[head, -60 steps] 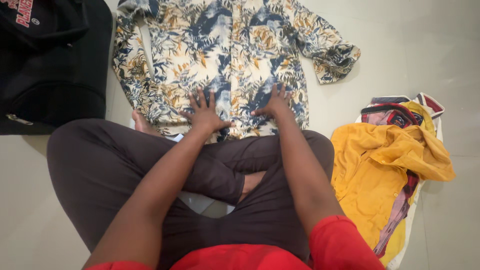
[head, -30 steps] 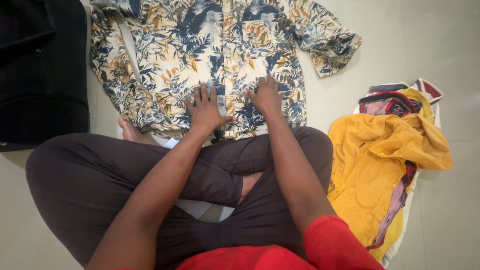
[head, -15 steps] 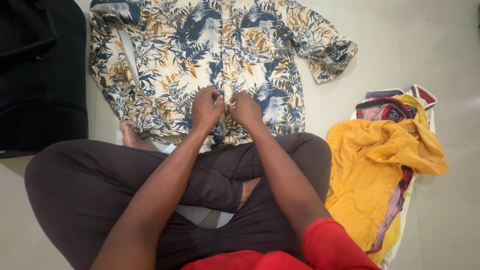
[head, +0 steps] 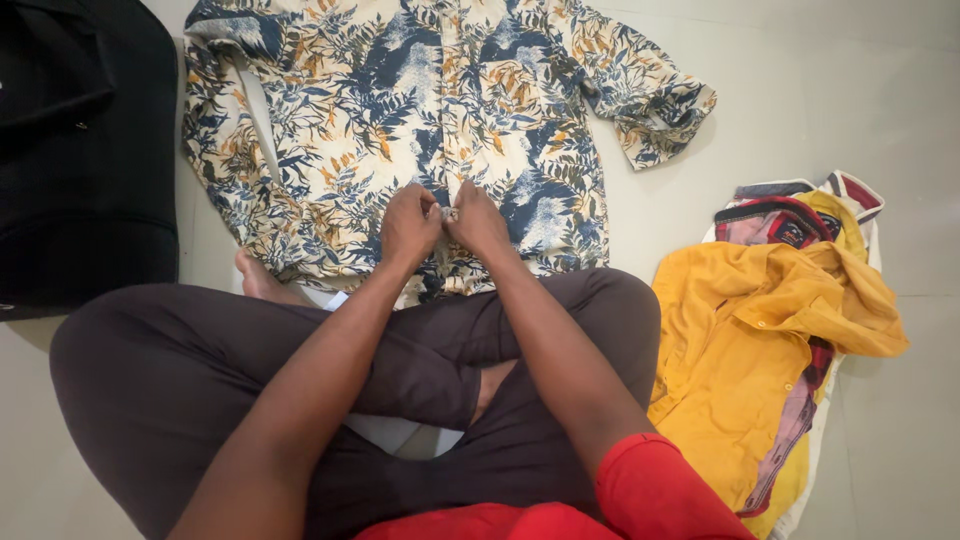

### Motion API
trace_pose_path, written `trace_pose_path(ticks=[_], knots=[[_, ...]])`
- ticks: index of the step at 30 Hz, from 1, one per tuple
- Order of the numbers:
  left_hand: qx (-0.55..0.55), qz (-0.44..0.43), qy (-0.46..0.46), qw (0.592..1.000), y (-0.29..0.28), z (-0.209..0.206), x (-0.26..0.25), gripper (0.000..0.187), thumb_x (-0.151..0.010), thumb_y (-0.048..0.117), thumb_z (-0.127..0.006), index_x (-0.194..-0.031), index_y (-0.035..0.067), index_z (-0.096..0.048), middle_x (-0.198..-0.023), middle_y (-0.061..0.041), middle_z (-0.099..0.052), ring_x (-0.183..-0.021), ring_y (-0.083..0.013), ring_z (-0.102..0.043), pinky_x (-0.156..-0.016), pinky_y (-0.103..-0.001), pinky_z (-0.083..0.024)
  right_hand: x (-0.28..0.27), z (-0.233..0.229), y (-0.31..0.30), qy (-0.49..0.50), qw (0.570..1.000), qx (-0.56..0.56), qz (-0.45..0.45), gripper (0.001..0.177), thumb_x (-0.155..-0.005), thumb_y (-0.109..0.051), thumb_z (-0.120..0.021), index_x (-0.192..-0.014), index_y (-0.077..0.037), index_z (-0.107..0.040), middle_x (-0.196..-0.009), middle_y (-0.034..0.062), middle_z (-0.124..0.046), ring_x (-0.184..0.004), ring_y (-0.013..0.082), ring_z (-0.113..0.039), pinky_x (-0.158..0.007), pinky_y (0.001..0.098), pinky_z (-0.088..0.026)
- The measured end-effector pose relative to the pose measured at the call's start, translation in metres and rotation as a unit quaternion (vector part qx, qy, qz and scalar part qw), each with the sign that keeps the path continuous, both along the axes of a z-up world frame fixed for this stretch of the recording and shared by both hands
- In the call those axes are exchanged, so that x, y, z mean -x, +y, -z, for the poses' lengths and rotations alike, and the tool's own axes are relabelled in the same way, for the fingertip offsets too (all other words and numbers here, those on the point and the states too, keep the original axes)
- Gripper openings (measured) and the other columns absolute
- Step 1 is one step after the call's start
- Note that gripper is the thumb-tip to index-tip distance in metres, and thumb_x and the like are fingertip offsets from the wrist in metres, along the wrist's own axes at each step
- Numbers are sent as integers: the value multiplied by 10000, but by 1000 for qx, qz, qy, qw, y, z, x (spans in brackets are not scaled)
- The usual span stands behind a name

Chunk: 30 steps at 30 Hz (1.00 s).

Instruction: The person unfolds a patterned shirt on the floor and fastens several buttons on the front.

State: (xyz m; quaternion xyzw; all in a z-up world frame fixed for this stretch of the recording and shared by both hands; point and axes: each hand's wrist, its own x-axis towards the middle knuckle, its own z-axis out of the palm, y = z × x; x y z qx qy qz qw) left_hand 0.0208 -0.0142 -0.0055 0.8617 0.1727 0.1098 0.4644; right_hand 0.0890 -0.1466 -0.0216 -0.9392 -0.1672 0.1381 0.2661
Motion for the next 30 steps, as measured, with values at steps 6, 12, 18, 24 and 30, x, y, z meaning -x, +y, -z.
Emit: trace_pose_path(ticks=[6,12,18,24,30], knots=[[-37,24,-21,999,-1,6,2,115,-843,68,-701,-950,28,-690,-894,-162,-707,-853,-346,-689,-770,-456,-534,-6,5,-7,23,998,-42,43,357,-759,-122,-757,-1072,-85,-590,-883,146,-725,-891,361,-712,-803,452,-558],[-70,45,-43,996,-2,17,-3,72,-852,54,-705,-922,37,-711,-915,-169,-701,-926,-368,-652,-851,-473,-508,-22,32,-15,74,985,-112,107,219,-767,-69,-738,-982,-88,-707,-789,82,-751,-699,197,-742,-671,329,-582],[-108,75,-37,991,-7,14,-3,77,-898,125,-710,-946,69,-729,-972,-146,-668,-999,-374,-591,-893,-472,-473,-31,45,-21,222,936,-226,152,193,-826,2,-726,-1010,-25,-676,-779,46,-702,-619,108,-660,-533,254,-552],[-154,95,-14,983,-10,13,-5,84,-898,109,-681,-955,92,-740,-988,-118,-661,-998,-349,-586,-900,-463,-476,-28,38,-19,204,942,-226,143,223,-823,37,-684,-1038,-19,-671,-790,35,-678,-609,104,-640,-527,251,-534],[-156,94,10,983,-9,17,-6,51,-900,120,-695,-914,94,-738,-977,-122,-654,-992,-350,-584,-898,-463,-478,-21,30,-21,163,952,-216,143,171,-845,-9,-714,-1007,-41,-672,-776,46,-674,-609,116,-639,-546,282,-522]])
